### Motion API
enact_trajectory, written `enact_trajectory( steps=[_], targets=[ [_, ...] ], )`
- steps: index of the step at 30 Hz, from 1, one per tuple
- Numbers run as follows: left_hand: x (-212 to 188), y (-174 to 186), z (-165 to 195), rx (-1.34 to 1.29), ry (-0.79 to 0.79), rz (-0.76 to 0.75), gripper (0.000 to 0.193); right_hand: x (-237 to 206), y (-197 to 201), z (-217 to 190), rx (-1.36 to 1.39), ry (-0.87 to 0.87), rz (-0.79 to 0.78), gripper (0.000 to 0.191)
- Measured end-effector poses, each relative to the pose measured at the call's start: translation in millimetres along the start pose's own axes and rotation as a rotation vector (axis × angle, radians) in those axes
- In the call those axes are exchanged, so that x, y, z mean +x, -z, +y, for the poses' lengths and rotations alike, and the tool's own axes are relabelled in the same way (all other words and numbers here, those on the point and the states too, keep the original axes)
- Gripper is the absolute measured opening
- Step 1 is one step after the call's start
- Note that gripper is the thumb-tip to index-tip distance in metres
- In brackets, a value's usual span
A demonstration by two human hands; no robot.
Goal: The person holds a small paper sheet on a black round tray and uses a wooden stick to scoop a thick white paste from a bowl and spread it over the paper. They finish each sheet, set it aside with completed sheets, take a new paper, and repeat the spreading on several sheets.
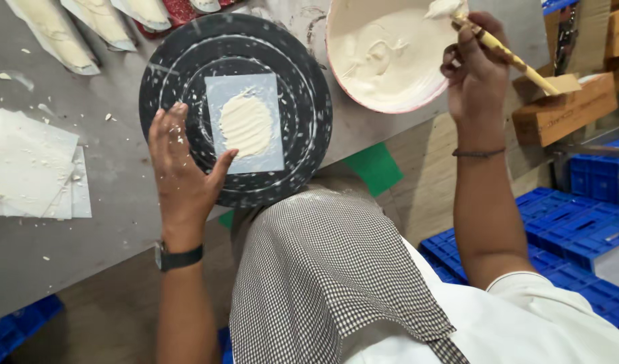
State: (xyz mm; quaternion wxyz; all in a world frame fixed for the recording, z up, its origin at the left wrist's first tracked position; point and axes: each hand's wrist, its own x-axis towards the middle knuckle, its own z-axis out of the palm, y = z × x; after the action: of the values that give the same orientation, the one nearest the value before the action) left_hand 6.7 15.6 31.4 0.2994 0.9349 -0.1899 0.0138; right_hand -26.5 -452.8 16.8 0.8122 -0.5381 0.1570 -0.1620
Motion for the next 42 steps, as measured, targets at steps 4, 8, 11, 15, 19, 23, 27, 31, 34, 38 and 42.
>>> enact_trajectory(
  steps=[4,8,11,15,19,23,27,31,34,38,42],
  targets=[
    [2.9,-11.8,-9.3,0.042,-0.008,-0.065,0.112,-5.7,-21.4,11.8,0.169,-0.171,-0.086,0.017],
    [0.9,-22.7,-14.9,0.094,0.016,-0.099,0.134,-22.7,-74.2,28.1,0.025,-0.148,-0.294,0.016],
    [0.5,-29.4,-13.8,0.097,0.077,-0.118,0.144,-32.9,-125.4,43.6,-0.195,-0.114,-0.411,0.015],
    [0.7,-31.8,-11.8,0.085,0.109,-0.119,0.141,-51.4,-181.5,61.0,-0.723,0.256,-0.658,0.011],
    [0.1,-33.1,-11.1,0.072,0.086,-0.081,0.135,-56.1,-213.3,69.0,-0.922,0.552,-0.795,0.013],
    [-0.9,-36.3,-12.2,0.039,0.081,-0.067,0.135,-40.9,-228.9,64.8,-0.971,0.61,-0.716,0.01],
    [-0.8,-38.7,-13.4,0.034,0.077,-0.058,0.136,-38.5,-229.2,59.4,-0.943,0.753,-0.689,0.011],
    [0.4,-38.2,-14.4,0.033,0.067,-0.066,0.137,-44.3,-220.3,64.1,-1.169,0.685,-0.742,0.013],
    [1.0,-36.0,-15.9,0.02,0.059,-0.072,0.136,-46.0,-213.6,68.2,-1.047,0.618,-0.611,0.009],
    [2.1,-33.8,-16.5,0.024,0.053,-0.089,0.136,-46.3,-213.2,62.3,-1.125,0.831,-0.793,0.012],
    [1.3,-33.0,-16.9,0.034,0.048,-0.085,0.136,-50.6,-218.2,50.9,-0.973,0.566,-0.572,0.009]
  ],
)
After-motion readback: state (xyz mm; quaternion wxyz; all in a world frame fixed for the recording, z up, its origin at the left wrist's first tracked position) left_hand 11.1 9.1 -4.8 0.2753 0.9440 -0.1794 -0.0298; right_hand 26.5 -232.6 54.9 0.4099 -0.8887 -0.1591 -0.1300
